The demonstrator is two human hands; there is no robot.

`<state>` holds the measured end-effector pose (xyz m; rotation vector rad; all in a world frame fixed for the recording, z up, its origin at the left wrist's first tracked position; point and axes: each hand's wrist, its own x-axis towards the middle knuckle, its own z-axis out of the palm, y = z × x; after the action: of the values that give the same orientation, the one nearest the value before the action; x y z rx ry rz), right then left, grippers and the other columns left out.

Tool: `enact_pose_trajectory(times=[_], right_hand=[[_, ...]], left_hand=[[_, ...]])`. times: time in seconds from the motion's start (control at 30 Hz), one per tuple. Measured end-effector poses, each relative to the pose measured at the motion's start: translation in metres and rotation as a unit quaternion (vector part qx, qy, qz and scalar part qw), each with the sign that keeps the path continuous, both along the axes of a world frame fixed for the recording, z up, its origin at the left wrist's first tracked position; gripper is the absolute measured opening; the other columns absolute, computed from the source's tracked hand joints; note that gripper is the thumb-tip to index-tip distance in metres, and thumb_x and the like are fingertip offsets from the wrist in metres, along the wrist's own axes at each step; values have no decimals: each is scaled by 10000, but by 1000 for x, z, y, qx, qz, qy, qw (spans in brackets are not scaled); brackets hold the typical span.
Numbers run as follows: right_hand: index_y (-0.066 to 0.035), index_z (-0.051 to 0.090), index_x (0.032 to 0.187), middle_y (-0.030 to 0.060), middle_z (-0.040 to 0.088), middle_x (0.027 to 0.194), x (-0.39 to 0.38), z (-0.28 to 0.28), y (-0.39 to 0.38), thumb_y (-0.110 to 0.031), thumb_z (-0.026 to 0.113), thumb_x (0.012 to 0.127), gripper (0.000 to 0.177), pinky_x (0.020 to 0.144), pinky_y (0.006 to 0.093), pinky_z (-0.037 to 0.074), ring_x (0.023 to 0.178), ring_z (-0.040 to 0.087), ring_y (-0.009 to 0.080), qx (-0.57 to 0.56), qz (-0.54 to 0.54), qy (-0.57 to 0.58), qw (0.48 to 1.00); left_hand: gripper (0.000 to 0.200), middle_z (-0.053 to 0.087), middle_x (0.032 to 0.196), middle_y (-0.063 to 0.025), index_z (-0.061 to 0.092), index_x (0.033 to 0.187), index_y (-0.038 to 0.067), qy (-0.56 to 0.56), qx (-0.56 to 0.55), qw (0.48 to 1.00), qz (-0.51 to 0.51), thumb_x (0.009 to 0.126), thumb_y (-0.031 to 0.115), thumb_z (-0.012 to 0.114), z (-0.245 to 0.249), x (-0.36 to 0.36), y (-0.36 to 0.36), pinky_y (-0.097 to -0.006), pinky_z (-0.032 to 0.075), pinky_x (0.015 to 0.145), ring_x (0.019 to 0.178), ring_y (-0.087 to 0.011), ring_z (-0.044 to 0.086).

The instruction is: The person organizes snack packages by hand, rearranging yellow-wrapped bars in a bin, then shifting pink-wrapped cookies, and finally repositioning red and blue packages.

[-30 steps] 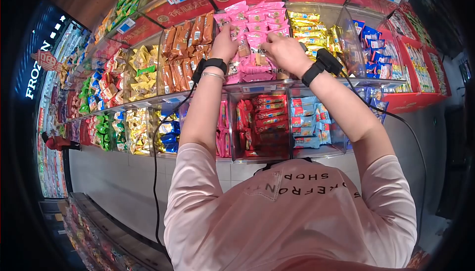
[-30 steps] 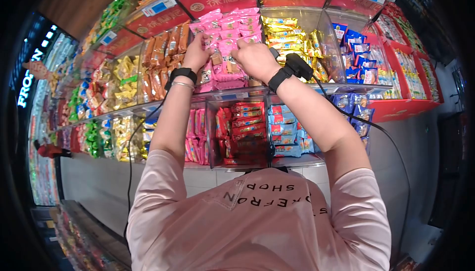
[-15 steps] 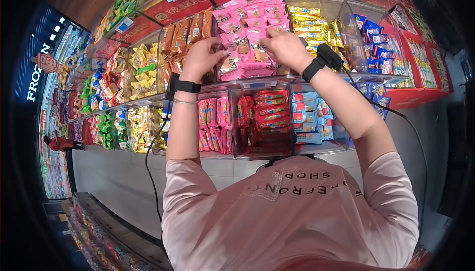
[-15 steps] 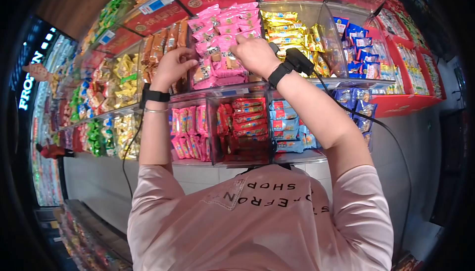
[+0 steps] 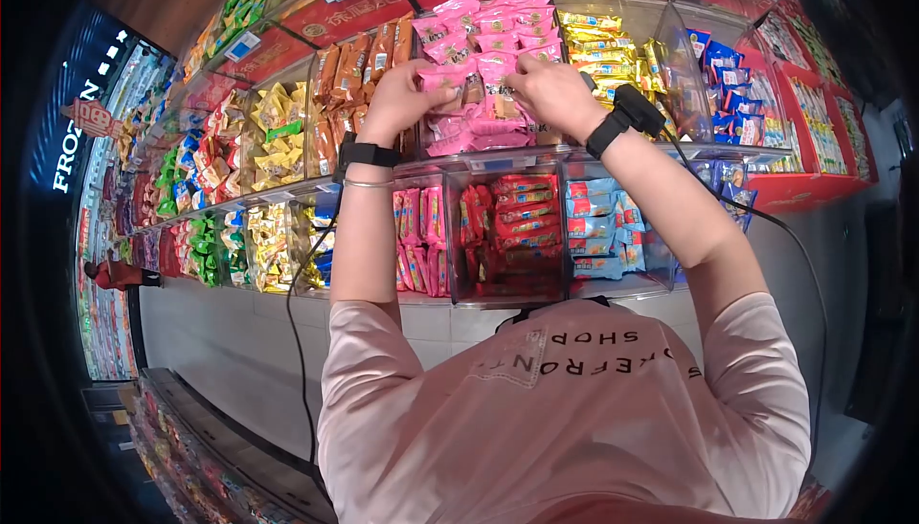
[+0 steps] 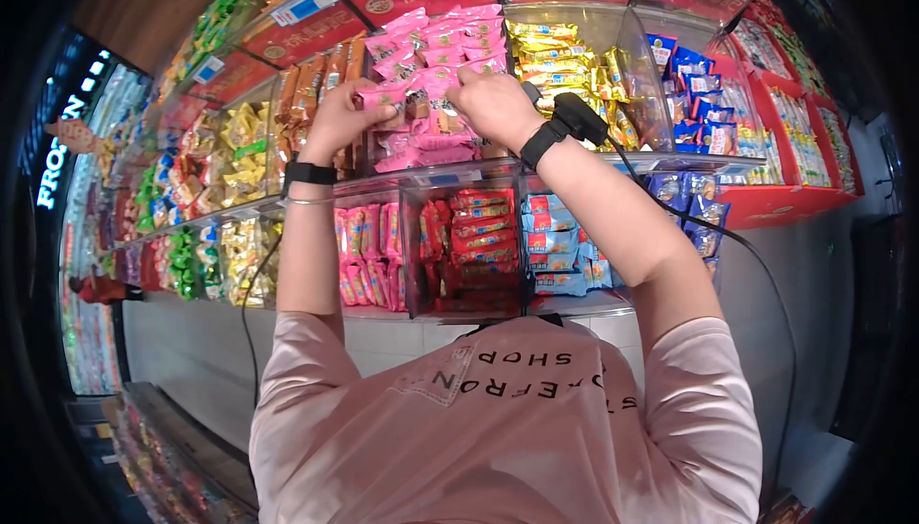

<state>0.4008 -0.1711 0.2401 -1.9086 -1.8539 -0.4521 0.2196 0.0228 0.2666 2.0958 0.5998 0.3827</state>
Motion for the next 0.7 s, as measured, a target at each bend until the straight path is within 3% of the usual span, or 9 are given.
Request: enact_pose_trajectory(times=[0.03, 0.27, 0.3, 0.33, 0.4, 0.43, 0.57, 0.63, 0.7], right_hand=[[-76, 626, 793, 136, 584, 841, 0, 0, 0, -149, 579, 784, 87, 650, 445, 516, 766, 640, 322, 7, -2, -3, 1000], [-74, 626, 791, 137, 585, 835, 0, 2, 0, -149, 592, 774, 85, 653, 442, 517, 762, 642, 319, -7, 1, -2, 1000], [-73, 627, 792, 136, 586, 837, 0, 3, 0, -150, 594, 772, 86, 653, 440, 518, 761, 642, 318, -13, 0, -6, 1000], [-71, 628, 793, 134, 586, 838, -1, 3, 0, -150, 597, 770, 88, 653, 438, 518, 759, 643, 317, -20, -2, -10, 1000], [-70, 628, 792, 133, 586, 837, 0, 3, 1, -147, 596, 770, 87, 653, 437, 518, 758, 643, 317, -19, 1, -11, 1000], [-69, 628, 792, 132, 586, 837, -1, 3, 1, -144, 594, 771, 85, 653, 436, 519, 756, 643, 316, -18, 1, -12, 1000], [-69, 630, 793, 134, 591, 847, -2, 4, 2, -136, 590, 770, 82, 655, 435, 519, 758, 645, 317, -25, 3, -17, 1000], [-68, 635, 800, 139, 599, 858, -2, 5, 3, -130, 584, 769, 86, 660, 432, 522, 770, 650, 317, -37, -4, -17, 999], [-66, 638, 802, 141, 602, 861, -3, 7, 2, -130, 582, 770, 91, 665, 431, 524, 779, 653, 317, -42, -9, -22, 999]], left_hand=[[398, 682, 858, -67, 627, 1069, -30, -51, -42, 998, 2, 757, 135, 810, 5, 2, -7, -251, 498, 631, 714, -94, 615], [449, 675, 871, -92, 537, 1111, -4, 29, 15, 995, 90, 774, 151, 787, -23, 25, -7, -267, 494, 590, 675, -118, 616], [491, 675, 903, -142, 485, 1128, 8, 29, 36, 996, 74, 772, 177, 778, -27, 26, -7, -335, 513, 649, 743, -214, 660], [491, 675, 903, -142, 485, 1128, 8, 29, 35, 996, 75, 772, 177, 778, -32, 26, -7, -335, 513, 649, 743, -214, 660], [533, 658, 995, -209, 474, 1135, -3, -4, 162, 979, 121, 756, 216, 778, -41, 28, -9, -413, 505, 770, 909, -339, 659], [670, 614, 1126, -271, 428, 1259, -27, 4, 162, 978, 127, 748, 240, 769, -39, 28, -11, -448, 459, 907, 1098, -417, 579], [817, 565, 1246, -276, 308, 1410, -40, 23, 122, 985, 121, 761, 180, 754, -47, 35, -15, -403, 442, 968, 1168, -377, 558], [938, 465, 1381, -271, 156, 1495, -12, -67, -12, 994, 83, 769, 113, 735, -47, 38, -17, -360, 392, 1031, 1274, -332, 486], [941, 402, 1434, -256, 139, 1501, -8, -104, -12, 992, 76, 767, 63, 722, -64, 45, -9, -341, 366, 1052, 1316, -308, 434]])
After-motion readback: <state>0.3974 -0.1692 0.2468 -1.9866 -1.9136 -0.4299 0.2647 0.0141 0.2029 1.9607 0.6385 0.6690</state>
